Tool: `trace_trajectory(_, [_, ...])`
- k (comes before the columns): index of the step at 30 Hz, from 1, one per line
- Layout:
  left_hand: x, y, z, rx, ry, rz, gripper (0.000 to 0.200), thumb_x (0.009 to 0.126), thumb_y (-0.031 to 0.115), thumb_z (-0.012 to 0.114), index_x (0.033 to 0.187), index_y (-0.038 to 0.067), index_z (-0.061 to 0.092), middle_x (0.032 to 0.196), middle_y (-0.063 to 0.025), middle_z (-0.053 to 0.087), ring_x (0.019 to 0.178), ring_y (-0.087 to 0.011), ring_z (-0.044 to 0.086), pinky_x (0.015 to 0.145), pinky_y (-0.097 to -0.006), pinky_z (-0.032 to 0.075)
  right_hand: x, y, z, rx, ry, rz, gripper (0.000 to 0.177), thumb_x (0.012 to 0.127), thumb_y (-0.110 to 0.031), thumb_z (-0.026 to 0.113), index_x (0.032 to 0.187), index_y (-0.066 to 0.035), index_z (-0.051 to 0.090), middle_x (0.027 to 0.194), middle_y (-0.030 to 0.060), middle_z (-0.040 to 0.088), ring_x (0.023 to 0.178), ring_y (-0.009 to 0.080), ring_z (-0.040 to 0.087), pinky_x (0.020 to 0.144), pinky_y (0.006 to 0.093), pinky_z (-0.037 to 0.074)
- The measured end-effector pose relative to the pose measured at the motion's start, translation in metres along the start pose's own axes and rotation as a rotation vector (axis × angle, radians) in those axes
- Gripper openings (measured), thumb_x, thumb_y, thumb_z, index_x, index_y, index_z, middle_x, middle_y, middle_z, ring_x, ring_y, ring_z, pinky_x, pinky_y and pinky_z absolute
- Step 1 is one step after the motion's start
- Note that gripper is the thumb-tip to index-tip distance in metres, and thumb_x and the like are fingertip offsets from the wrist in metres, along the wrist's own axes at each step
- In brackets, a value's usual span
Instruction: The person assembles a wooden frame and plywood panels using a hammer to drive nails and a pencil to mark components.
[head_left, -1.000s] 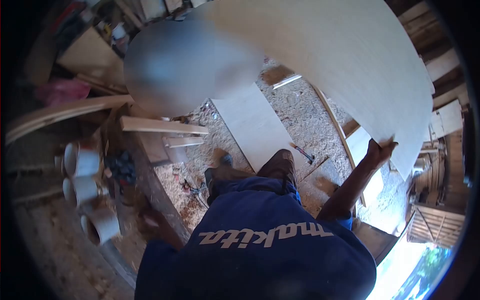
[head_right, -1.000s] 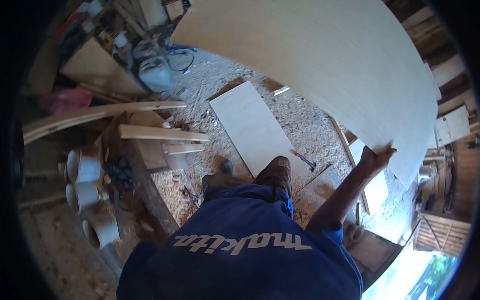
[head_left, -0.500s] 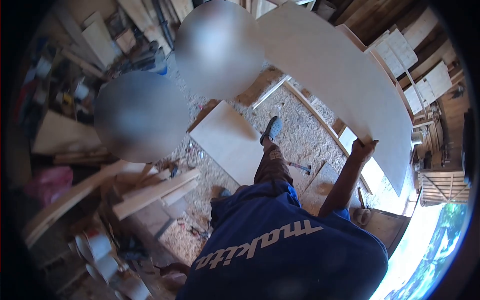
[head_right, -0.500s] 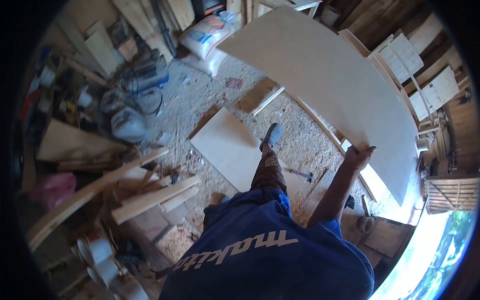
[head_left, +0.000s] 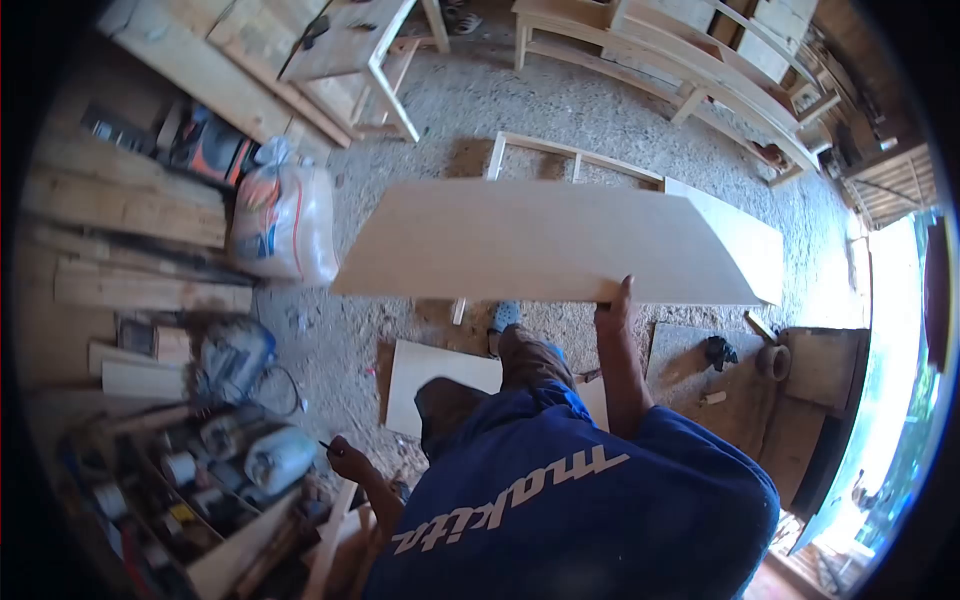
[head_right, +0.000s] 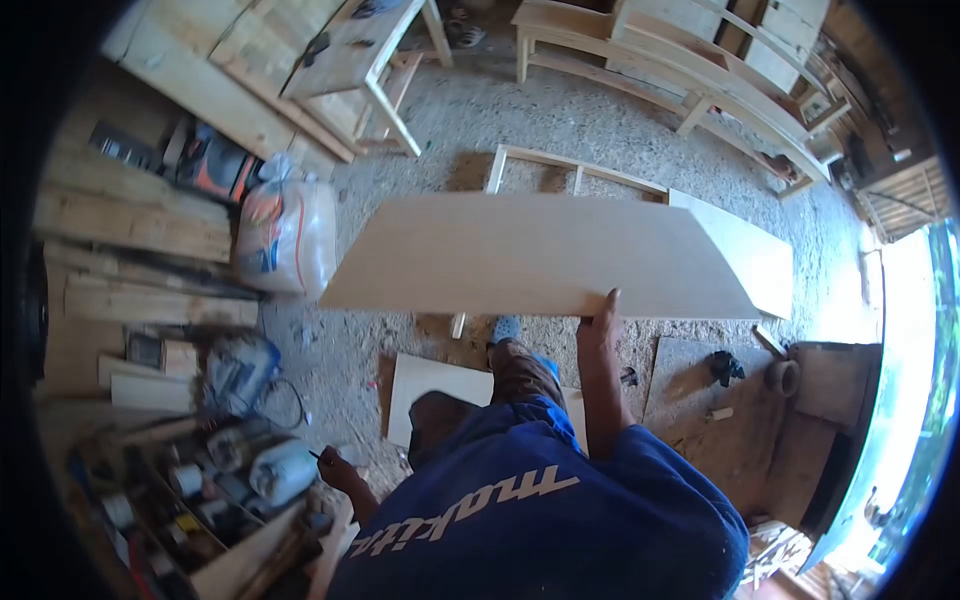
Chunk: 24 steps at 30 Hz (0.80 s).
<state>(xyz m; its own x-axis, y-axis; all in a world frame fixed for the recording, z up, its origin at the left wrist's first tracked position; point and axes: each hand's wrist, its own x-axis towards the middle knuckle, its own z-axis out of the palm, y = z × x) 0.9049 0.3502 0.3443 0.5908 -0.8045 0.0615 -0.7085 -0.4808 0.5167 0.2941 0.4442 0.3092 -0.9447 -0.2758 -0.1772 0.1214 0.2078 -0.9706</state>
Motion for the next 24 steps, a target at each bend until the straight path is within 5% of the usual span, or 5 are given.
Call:
trace_trajectory(3, [0.065,0.09,0.022,-0.397,-0.283,-0.184,0.049,0.097,0.039,0.055,0.108,-0.007,0.064,0.102,-0.0152,0.072,0.073,-0.0215,0.061,0.062,-0.0358,0.045,-0.018,-0.066,0.038,0.684,0.36,0.612,0.052,0.1,-0.036,0.055,0.132,0.004,0.047,0.121,0.0164,0.059,0.102,0.0258,0.064,0.079,0.0342,0.055])
trace_trajectory(11, [0.21,0.345,0.158,-0.477,-1.478,-0.204,0.057,0.101,0.05,0.047,0.116,-0.004,0.06,0.095,-0.009,0.07,0.064,-0.0147,0.054,0.059,-0.0258,0.041,-0.026,-0.058,0.073,0.589,0.551,0.583,0.048,0.094,-0.029,0.067,0.127,0.002,0.05,0.105,0.0154,0.065,0.096,0.027,0.066,0.079,0.0387,0.056])
trace_trajectory(13, [0.248,0.381,0.228,-0.402,-1.427,0.394,0.038,0.1,0.034,0.056,0.111,-0.002,0.062,0.084,-0.0041,0.063,0.067,-0.015,0.056,0.063,-0.0263,0.045,-0.02,-0.06,0.102,0.738,0.68,0.716,0.047,0.094,-0.03,0.067,0.125,0.002,0.051,0.103,0.0149,0.065,0.096,0.0264,0.066,0.078,0.0383,0.056])
trace_trajectory(17, [0.287,0.465,0.308,-0.147,-1.654,0.177,0.039,0.097,0.03,0.06,0.121,-0.001,0.062,0.098,-0.0035,0.065,0.091,-0.0159,0.063,0.082,-0.0311,0.051,-0.007,-0.075,0.143,0.713,0.759,0.637,0.038,0.094,-0.031,0.068,0.109,0.002,0.058,0.097,0.0133,0.063,0.089,0.0244,0.064,0.075,0.0372,0.057])
trace_trajectory(24, [0.262,0.58,0.355,0.415,-1.175,0.959,0.05,0.093,0.041,0.058,0.102,-0.008,0.065,0.09,-0.0216,0.068,0.084,-0.0302,0.065,0.076,-0.0427,0.049,0.019,-0.082,0.2,0.717,0.881,0.541,0.052,0.092,-0.036,0.07,0.113,0.009,0.053,0.103,0.0152,0.062,0.089,0.0249,0.064,0.076,0.0383,0.056])
